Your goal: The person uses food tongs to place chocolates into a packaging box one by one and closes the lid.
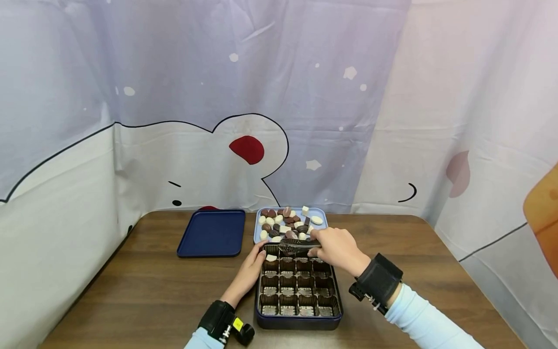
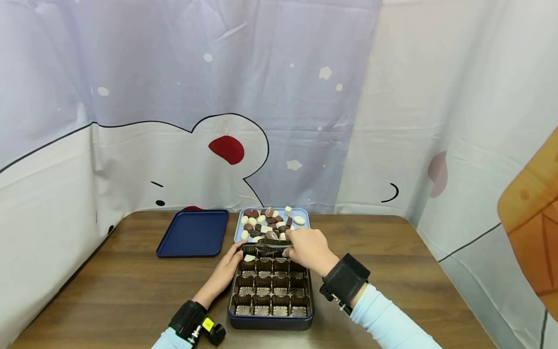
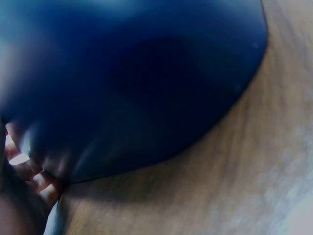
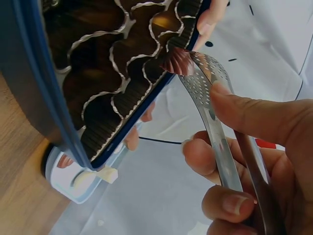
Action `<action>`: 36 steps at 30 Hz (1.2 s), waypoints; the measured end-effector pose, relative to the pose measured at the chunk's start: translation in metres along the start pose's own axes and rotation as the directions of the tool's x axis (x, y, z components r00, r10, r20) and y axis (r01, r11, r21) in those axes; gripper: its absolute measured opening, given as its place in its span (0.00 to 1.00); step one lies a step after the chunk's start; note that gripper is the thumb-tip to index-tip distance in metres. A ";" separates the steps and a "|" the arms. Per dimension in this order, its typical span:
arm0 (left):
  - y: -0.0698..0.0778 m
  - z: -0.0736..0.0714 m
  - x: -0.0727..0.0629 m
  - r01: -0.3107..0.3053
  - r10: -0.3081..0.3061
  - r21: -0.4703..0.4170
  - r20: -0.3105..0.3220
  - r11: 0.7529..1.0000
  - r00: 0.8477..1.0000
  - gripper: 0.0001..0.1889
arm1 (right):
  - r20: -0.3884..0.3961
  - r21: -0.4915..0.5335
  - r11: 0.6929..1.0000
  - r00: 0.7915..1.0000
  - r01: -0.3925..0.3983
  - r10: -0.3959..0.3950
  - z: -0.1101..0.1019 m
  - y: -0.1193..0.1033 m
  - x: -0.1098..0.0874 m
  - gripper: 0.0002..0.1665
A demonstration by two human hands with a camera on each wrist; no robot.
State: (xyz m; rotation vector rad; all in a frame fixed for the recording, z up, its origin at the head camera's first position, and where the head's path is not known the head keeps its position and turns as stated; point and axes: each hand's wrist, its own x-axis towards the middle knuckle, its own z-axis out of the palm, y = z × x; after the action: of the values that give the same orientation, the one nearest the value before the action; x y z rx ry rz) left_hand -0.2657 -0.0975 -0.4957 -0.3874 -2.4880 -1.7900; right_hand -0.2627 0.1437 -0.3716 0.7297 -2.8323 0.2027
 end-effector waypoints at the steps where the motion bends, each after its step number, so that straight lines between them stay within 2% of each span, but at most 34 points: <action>1: 0.002 0.000 0.000 -0.008 0.008 0.007 0.000 1.000 1.000 0.23 | 0.003 0.000 1.000 1.000 -0.001 0.001 0.001 0.000 0.000 0.14; 7: 0.024 -0.004 -0.007 -0.011 0.011 -0.016 0.004 1.000 1.000 0.21 | 0.006 0.007 1.000 1.000 -0.002 0.002 0.003 0.005 -0.001 0.15; 9: 0.026 -0.005 -0.008 -0.006 0.006 -0.018 0.003 1.000 1.000 0.21 | 0.000 0.011 1.000 1.000 -0.009 0.009 0.004 0.008 0.000 0.15; 15: 0.000 0.000 0.000 -0.001 0.001 0.015 -0.009 1.000 1.000 0.23 | -0.037 0.029 0.998 0.997 -0.064 0.065 -0.001 0.020 0.007 0.14; 18: -0.006 0.001 0.001 -0.010 0.010 0.009 -0.006 1.000 1.000 0.23 | -0.050 0.042 0.994 0.993 -0.103 0.105 -0.004 0.027 0.010 0.15; 27: -0.007 0.000 0.002 0.010 -0.010 0.000 -0.005 1.000 1.000 0.23 | -0.017 0.035 0.975 0.975 -0.220 0.220 0.001 0.054 0.014 0.13; 36: -0.007 0.001 0.002 0.001 -0.001 -0.008 -0.003 1.000 1.000 0.22 | -0.030 -0.023 0.970 0.970 -0.241 0.240 0.031 0.079 0.017 0.13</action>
State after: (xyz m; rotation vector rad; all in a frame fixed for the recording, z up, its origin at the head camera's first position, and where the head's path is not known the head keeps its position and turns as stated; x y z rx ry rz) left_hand -0.2693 -0.0986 -0.5025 -0.3847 -2.4805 -1.7994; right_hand -0.3207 0.1988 -0.4038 0.3728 -2.8854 0.2095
